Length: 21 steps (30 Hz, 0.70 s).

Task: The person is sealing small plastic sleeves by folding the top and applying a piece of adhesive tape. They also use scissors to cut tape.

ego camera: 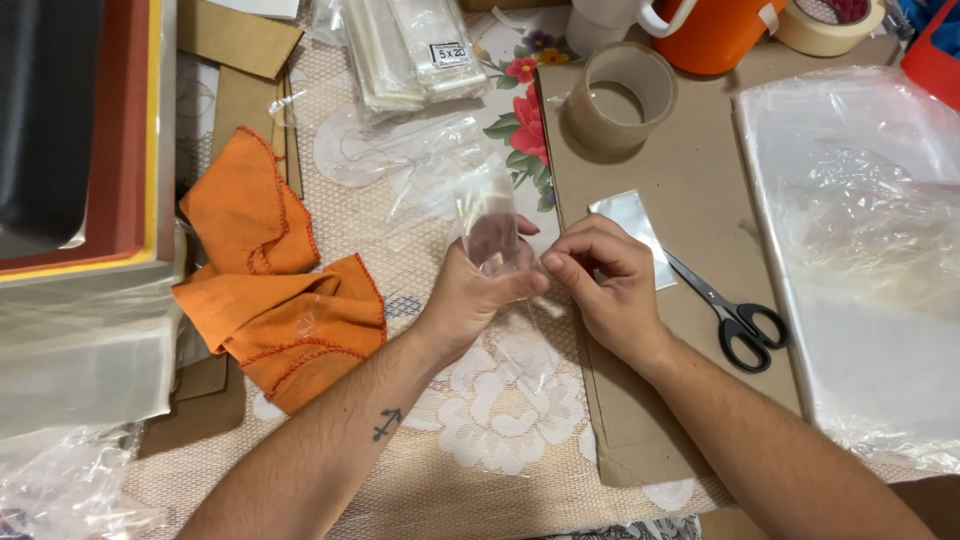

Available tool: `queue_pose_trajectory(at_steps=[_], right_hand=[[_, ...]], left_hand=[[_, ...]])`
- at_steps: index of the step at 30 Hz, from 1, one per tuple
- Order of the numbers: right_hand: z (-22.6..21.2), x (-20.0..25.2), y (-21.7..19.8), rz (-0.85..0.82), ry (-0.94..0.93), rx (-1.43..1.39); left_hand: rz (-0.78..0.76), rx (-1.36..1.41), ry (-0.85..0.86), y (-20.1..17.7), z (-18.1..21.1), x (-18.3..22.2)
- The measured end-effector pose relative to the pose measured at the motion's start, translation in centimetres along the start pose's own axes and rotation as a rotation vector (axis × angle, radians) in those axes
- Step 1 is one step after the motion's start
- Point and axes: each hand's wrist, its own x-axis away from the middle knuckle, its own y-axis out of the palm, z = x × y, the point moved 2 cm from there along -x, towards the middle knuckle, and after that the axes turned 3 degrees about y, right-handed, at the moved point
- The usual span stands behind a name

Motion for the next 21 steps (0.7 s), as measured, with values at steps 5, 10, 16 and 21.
queue_pose_trajectory(at_steps=[5,10,16,21], right_hand=[[0.0,0.3,0.7,-0.329,-0.091,-0.216],[1.3,0.1,-0.4,-0.119,-0.076,-0.063],[3.3,0.5,-0.2,0.117,0.146,-0.111],[0.4,-0.4,0.6,0.018,0.037,-0.019]], left_hand=[[0.068,0.303,-0.086,0.0,0.4,-0.1],[0.139,0.268,-0.105,0.5,-0.2,0.0],[0.09,0.197,-0.004,0.9,0.0,0.0],[0.011,0.104,0.005,1.2,1.0,0.2]])
